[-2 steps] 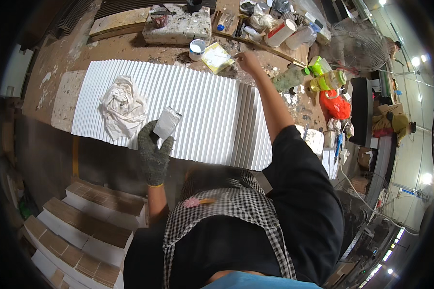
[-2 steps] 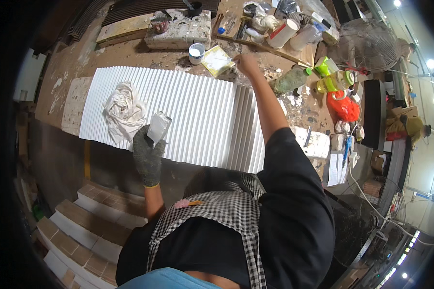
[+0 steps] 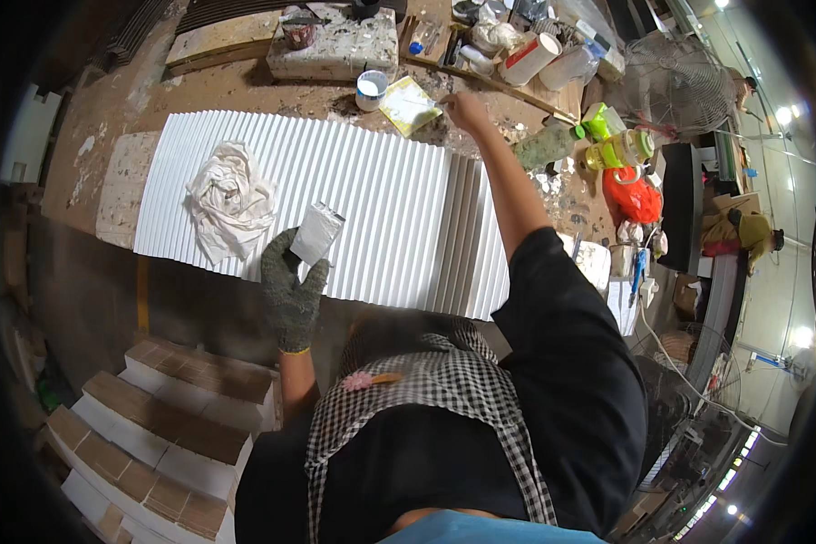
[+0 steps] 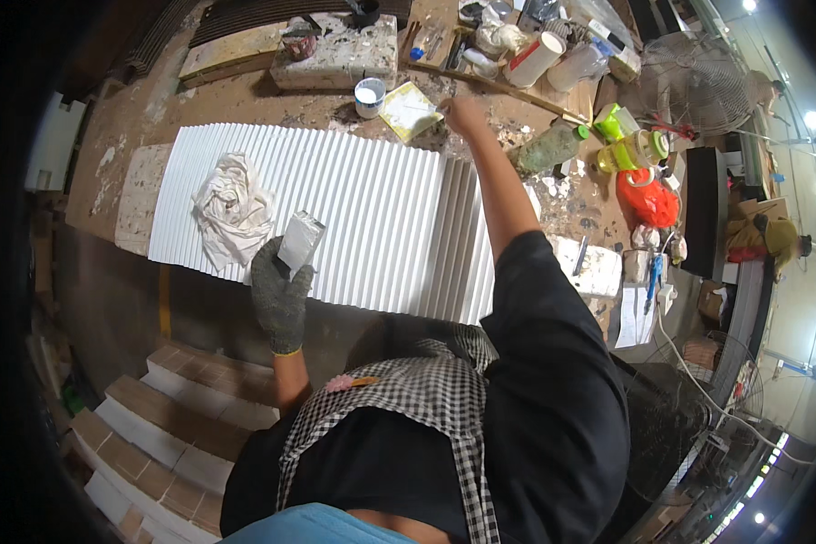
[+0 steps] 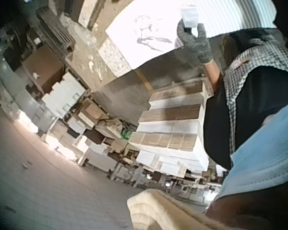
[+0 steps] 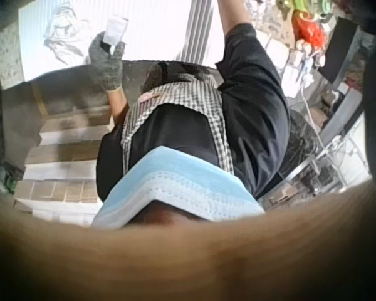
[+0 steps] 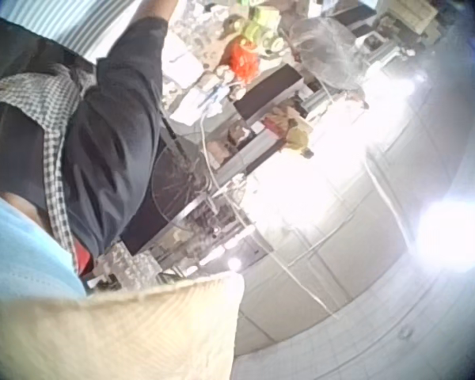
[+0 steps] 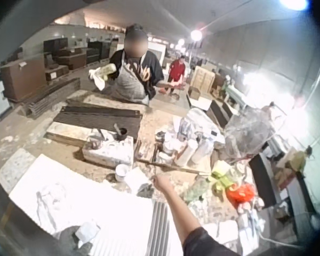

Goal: The person wipes a long white corrugated wooden board with a cloth, moving along its length and repeatedly rubbing the surface. The person also uses a small rectangular tool to scrape or smooth the board. The board remains on the workbench throughout the clip.

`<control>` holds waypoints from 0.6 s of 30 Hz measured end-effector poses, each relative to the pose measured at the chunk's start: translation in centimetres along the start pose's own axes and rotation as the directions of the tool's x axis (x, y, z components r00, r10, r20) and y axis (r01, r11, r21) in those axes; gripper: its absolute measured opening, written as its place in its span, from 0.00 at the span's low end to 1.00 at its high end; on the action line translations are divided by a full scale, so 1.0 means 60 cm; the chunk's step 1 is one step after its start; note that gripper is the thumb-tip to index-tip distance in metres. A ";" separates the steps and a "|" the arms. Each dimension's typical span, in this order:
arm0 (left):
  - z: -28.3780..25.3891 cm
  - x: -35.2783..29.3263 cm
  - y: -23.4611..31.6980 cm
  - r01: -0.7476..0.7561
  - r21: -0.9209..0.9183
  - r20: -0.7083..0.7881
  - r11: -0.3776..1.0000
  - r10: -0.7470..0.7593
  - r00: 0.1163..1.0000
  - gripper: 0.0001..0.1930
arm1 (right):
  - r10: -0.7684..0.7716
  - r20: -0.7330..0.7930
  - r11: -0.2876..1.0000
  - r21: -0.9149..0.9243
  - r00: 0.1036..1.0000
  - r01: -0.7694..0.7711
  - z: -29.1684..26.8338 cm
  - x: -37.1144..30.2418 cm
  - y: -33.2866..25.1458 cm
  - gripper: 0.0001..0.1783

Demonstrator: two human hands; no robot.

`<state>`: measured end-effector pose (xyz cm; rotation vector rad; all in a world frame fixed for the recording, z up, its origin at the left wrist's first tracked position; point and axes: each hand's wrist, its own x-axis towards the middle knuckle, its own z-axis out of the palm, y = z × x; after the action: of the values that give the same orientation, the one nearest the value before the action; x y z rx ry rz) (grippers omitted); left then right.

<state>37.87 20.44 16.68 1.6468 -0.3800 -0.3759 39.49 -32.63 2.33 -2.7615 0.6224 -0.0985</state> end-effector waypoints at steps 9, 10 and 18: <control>-0.011 -0.018 -0.003 0.040 0.095 -0.005 0.995 -0.040 0.999 0.33 | 0.108 0.060 0.978 -0.187 0.992 -0.095 0.067 0.079 0.035 0.13; -0.003 -0.009 -0.003 0.050 0.072 -0.003 0.996 -0.050 0.999 0.33 | 0.138 0.101 0.969 -0.220 0.985 -0.113 0.067 0.082 0.038 0.12; 0.050 0.101 0.025 -0.009 0.218 0.059 0.976 -0.004 0.998 0.34 | -0.021 0.067 0.998 0.068 0.998 0.016 0.037 0.061 0.048 0.10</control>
<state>41.83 14.86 17.72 1.8516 -0.4820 -0.3925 41.91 -36.04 -0.71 -2.6934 0.5659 -0.0296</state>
